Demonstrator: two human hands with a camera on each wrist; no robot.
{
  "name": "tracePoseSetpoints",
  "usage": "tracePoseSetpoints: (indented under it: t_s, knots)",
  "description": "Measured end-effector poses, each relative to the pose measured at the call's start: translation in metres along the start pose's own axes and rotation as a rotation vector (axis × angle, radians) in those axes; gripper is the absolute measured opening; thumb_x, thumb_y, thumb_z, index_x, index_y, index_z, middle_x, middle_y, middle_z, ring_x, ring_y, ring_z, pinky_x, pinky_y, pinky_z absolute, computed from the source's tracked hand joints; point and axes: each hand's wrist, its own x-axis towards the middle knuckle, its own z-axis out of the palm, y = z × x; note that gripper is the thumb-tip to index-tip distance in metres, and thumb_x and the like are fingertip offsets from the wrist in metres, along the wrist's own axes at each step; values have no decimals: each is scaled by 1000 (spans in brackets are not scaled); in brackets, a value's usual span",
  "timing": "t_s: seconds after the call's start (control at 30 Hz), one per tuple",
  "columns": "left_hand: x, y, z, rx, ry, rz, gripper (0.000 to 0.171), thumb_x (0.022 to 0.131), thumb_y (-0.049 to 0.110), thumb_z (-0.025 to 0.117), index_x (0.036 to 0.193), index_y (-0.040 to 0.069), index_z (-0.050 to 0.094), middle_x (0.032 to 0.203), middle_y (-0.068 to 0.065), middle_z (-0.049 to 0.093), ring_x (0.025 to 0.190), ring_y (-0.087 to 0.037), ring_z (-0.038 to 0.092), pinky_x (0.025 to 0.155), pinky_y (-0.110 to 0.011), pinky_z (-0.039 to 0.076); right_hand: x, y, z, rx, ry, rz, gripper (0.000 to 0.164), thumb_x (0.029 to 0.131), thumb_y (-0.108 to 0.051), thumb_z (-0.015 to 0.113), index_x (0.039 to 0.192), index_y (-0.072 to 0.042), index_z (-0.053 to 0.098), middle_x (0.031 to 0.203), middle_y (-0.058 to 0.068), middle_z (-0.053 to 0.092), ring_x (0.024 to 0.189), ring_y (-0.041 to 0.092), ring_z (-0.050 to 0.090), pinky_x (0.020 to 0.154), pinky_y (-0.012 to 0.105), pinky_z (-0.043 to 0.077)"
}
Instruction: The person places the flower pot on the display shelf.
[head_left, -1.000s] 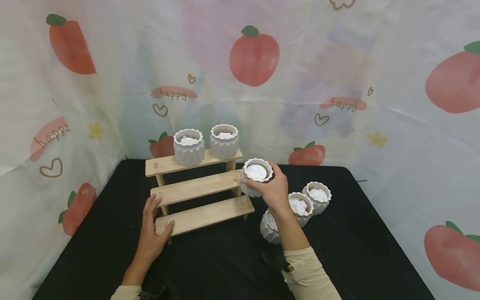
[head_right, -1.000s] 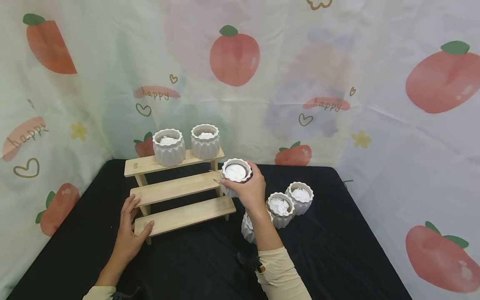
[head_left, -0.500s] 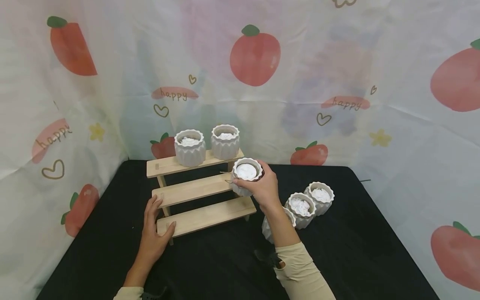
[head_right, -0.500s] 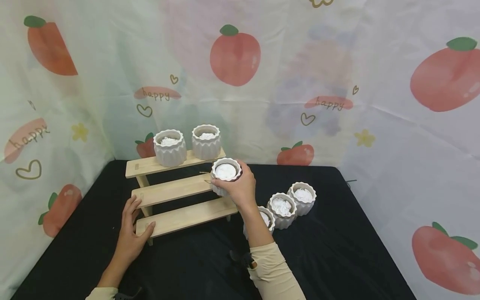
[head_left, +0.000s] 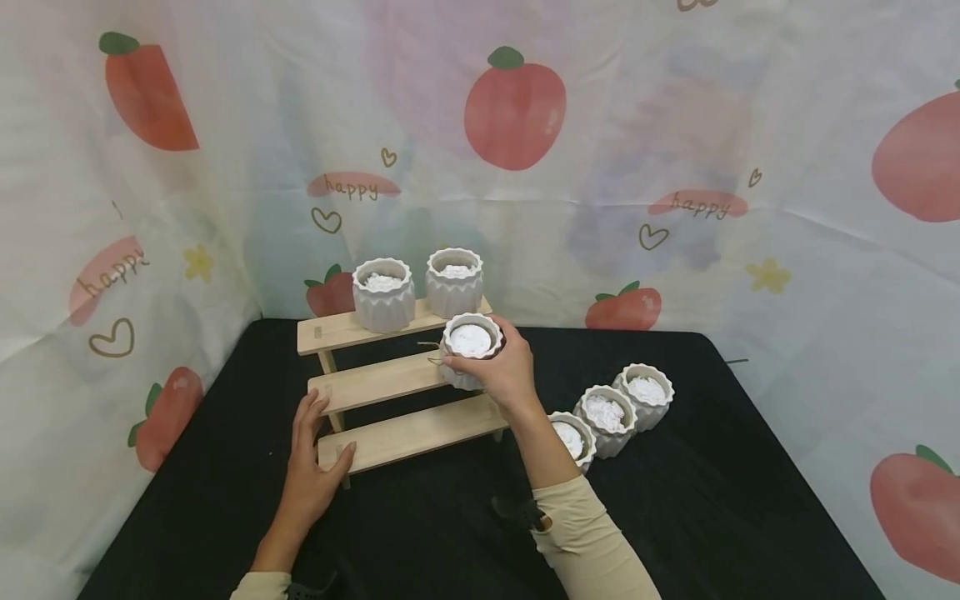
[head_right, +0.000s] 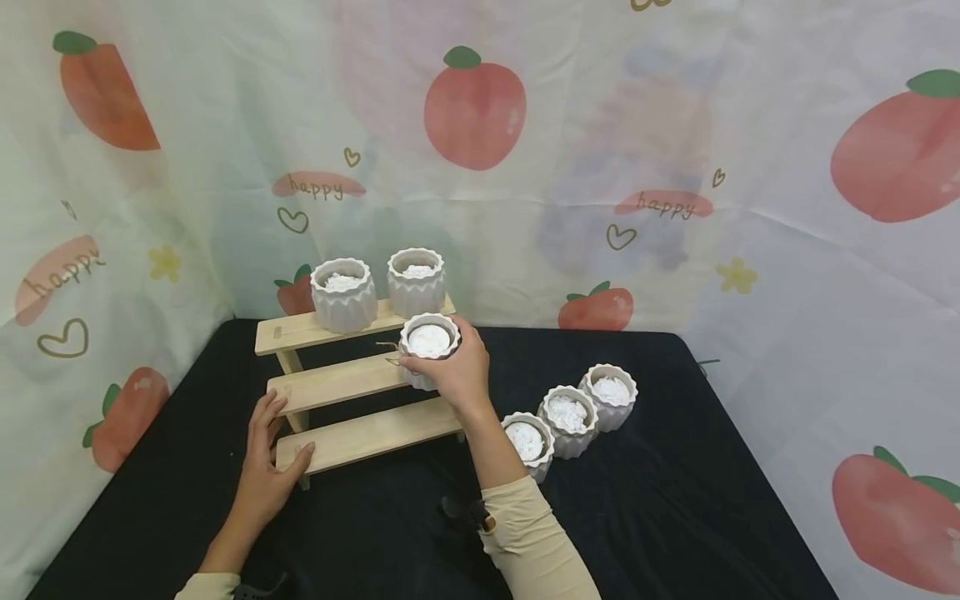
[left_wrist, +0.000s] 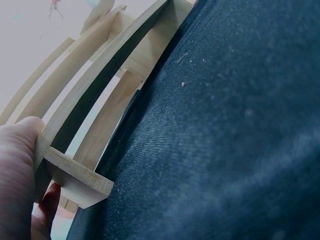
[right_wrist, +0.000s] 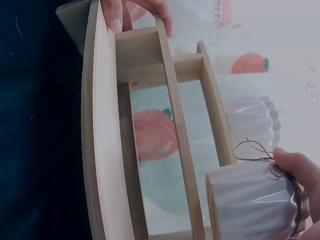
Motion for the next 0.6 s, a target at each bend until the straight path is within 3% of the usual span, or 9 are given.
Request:
tracePoseSetpoints:
  t_s: [0.3,0.6]
  knots:
    - [5,35,-2,-9,10,-2,83,80,-23,74,151,-9,35,163,-30,18,149,-11,22,114,-13,22,-1,-1,14,-51,30,-15,83,61,-11,101,134,-7,63,123,8,65,112,27,59,94,45,49]
    - [4,34,-1,-10,3,-16,84,80,-23,74,153,-8,34,164,-28,17,150,-13,21,115,-14,22,-3,-1,27,-99,59,7,83,59,-15,102,133,-8,64,123,8,64,113,27,59,96,46,48]
